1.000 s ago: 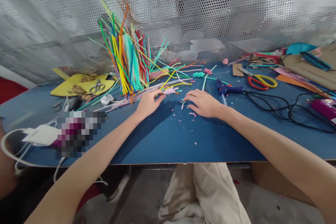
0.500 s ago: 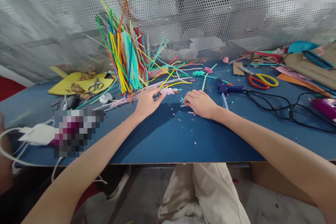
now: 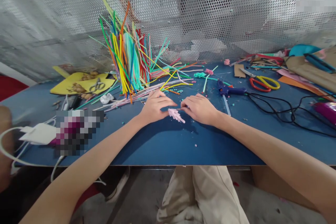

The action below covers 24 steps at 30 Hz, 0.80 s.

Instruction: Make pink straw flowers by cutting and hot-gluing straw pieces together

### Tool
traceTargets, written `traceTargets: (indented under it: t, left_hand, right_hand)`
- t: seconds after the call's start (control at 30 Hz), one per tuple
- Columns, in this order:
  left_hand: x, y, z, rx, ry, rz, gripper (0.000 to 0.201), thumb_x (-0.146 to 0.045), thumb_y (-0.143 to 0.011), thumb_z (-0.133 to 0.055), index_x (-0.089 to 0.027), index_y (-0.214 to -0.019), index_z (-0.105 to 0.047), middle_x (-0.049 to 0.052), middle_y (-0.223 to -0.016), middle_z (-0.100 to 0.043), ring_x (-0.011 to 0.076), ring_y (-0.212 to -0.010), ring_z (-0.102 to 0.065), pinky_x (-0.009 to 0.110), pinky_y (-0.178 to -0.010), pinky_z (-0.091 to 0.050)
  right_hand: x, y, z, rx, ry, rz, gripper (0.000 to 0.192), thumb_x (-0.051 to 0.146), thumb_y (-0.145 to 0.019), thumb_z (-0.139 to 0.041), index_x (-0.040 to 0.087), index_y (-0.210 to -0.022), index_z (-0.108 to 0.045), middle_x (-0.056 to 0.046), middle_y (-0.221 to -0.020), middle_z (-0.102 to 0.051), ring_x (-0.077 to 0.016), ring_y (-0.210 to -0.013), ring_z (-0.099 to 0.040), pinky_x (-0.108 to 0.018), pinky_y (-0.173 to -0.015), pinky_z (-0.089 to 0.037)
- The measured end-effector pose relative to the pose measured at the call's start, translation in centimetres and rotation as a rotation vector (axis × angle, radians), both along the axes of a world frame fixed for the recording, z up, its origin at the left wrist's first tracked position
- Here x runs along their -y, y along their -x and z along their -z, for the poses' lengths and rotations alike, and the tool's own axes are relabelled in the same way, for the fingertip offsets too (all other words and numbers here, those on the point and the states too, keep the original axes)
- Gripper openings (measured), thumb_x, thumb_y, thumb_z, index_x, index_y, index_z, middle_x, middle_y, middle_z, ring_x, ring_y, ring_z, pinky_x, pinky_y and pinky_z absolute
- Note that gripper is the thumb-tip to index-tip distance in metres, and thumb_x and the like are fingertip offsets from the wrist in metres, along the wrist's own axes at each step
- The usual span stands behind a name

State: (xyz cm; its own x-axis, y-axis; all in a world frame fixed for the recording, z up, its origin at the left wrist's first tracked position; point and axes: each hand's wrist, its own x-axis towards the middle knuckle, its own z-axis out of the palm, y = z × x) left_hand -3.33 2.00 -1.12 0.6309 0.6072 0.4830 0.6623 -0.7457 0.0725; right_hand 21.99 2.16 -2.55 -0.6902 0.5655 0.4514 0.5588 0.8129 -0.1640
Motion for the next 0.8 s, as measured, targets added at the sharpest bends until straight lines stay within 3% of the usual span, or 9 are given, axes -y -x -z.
traceTargets:
  t: [0.17, 0.33, 0.47, 0.6, 0.67, 0.8]
  left_hand:
    - [0.1, -0.2, 0.2, 0.001, 0.007, 0.052, 0.026, -0.051, -0.098, -0.059, -0.036, -0.106, -0.078, -0.003, -0.104, -0.079, 0.0211, -0.098, -0.056, 0.04, -0.093, -0.037]
    - [0.1, -0.2, 0.1, 0.036, 0.015, -0.005, 0.024, -0.048, -0.099, -0.059, -0.036, -0.104, -0.079, -0.002, -0.103, -0.079, 0.0218, -0.098, -0.056, 0.041, -0.094, -0.037]
    - [-0.4, 0.4, -0.3, 0.118, -0.022, -0.043, 0.021, -0.043, -0.099, -0.06, -0.034, -0.102, -0.078, -0.004, -0.103, -0.079, 0.0215, -0.099, -0.057, 0.041, -0.098, -0.038]
    - [-1.1, 1.2, -0.5, 0.14, -0.033, -0.09, 0.016, -0.039, -0.097, -0.065, -0.031, -0.103, -0.078, -0.003, -0.103, -0.079, 0.0221, -0.1, -0.057, 0.041, -0.098, -0.039]
    - [-1.5, 1.6, -0.4, 0.151, -0.033, -0.131, 0.015, -0.037, -0.096, -0.066, -0.031, -0.103, -0.077, -0.003, -0.103, -0.079, 0.0222, -0.1, -0.058, 0.041, -0.097, -0.04]
    - [-1.6, 2.2, -0.4, 0.21, -0.096, -0.2, 0.011, -0.033, -0.094, -0.068, -0.032, -0.101, -0.077, -0.002, -0.103, -0.078, 0.0223, -0.1, -0.058, 0.042, -0.095, -0.042]
  right_hand:
    - [0.0, 0.2, 0.4, -0.054, 0.039, -0.023, 0.02, 0.034, -0.104, -0.047, 0.02, -0.099, -0.06, -0.007, -0.094, -0.071, -0.0204, -0.085, -0.065, -0.035, -0.082, -0.044]
    - [-0.8, -0.7, -0.6, -0.028, 0.004, 0.018, 0.021, 0.041, -0.101, -0.051, 0.02, -0.098, -0.057, -0.005, -0.089, -0.07, -0.0203, -0.081, -0.064, -0.035, -0.08, -0.044]
    - [-4.2, -5.7, -1.8, -0.052, 0.042, 0.294, 0.03, 0.046, -0.092, -0.061, 0.021, -0.109, -0.056, -0.005, -0.09, -0.07, -0.0222, -0.079, -0.064, -0.034, -0.074, -0.044]
    - [-7.7, -13.2, -1.7, 0.091, 0.046, 0.515, 0.046, 0.023, -0.079, -0.066, 0.017, -0.124, -0.057, -0.017, -0.118, -0.066, -0.0337, -0.112, -0.056, -0.045, -0.095, -0.04]
    - [-8.6, -15.9, -1.1, 0.202, 0.127, 0.685, 0.056, 0.026, -0.078, -0.069, 0.018, -0.132, -0.056, -0.023, -0.133, -0.057, -0.0411, -0.122, -0.047, -0.053, -0.095, -0.036]
    - [-9.1, -17.5, 0.2, 0.27, 0.208, 0.711, 0.045, 0.03, -0.073, -0.077, 0.017, -0.115, -0.067, -0.027, -0.128, -0.056, -0.0407, -0.116, -0.048, -0.052, -0.088, -0.035]
